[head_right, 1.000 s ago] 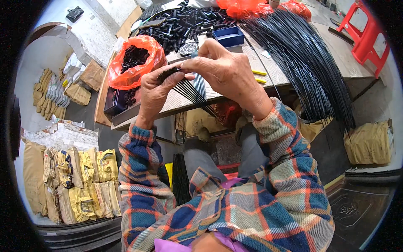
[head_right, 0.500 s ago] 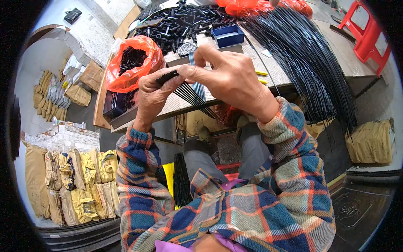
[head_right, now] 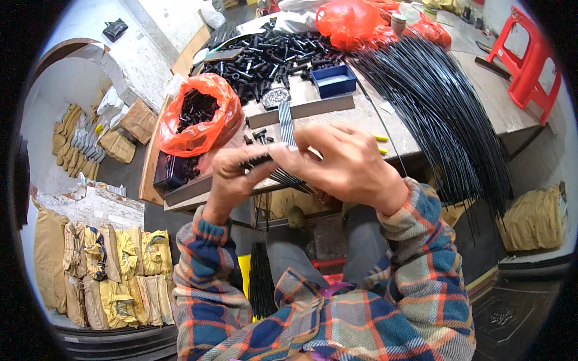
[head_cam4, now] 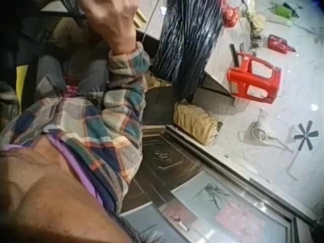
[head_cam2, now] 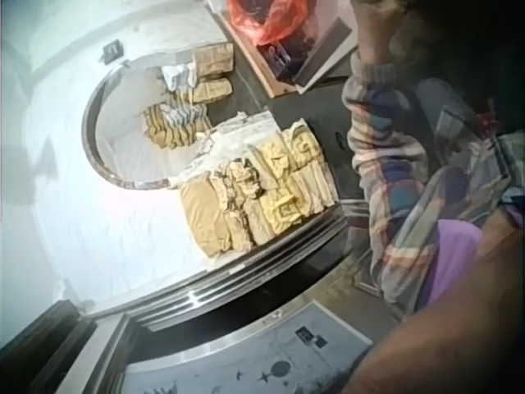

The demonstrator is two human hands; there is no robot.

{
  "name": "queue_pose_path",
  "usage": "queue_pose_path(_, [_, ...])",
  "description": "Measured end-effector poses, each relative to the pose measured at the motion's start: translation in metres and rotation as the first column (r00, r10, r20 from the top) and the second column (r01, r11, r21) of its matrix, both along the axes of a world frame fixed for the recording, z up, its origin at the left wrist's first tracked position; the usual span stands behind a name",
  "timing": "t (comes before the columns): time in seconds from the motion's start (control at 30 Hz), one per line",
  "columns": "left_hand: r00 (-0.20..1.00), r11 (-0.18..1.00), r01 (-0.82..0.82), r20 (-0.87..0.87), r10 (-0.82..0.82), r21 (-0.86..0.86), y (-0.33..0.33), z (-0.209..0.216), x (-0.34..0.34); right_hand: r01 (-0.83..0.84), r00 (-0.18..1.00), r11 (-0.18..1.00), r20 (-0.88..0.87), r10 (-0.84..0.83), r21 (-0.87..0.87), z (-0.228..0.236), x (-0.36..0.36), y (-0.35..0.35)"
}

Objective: Assembling electrical cable harnesses by inserting wires into plastic connectors and using crimping tools.

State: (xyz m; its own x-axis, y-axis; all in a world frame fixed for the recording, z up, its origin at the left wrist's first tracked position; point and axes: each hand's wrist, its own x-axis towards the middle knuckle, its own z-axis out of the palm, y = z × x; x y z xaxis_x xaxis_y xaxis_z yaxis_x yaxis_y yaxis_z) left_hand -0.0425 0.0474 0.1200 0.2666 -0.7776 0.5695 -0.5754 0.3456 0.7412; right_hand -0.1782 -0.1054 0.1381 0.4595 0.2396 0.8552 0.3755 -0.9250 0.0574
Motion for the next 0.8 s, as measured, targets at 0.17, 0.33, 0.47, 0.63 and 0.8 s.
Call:
queue_pose_path(0.17, [0.948,0.999,0.002,0.318,0.011,-0.04,-0.003,0.002,0.001,-0.113,0.993,0.991,-0.033,0.111,-0.066,0.006,0.0,-0.01])
queue_pose_path(0.33, [0.896,0.994,0.012,0.442,0.035,-0.105,-0.007,-0.005,0.014,-0.047,0.99,0.99,-0.136,0.029,-0.13,0.017,-0.001,-0.007])
queue_pose_path(0.47, [0.876,0.994,0.007,0.481,0.045,-0.107,-0.009,-0.005,0.016,-0.116,0.983,0.992,-0.136,0.121,0.042,0.012,0.005,-0.004])
queue_pose_path(0.63, [0.899,0.99,-0.01,0.432,0.07,-0.141,-0.01,-0.009,0.02,-0.179,0.97,0.983,-0.162,0.181,0.028,0.016,0.009,-0.005])
queue_pose_path(0.8, [0.906,0.989,-0.053,0.41,0.106,-0.139,-0.006,-0.012,0.024,-0.145,0.986,0.989,-0.085,0.146,0.011,0.01,0.018,0.008])
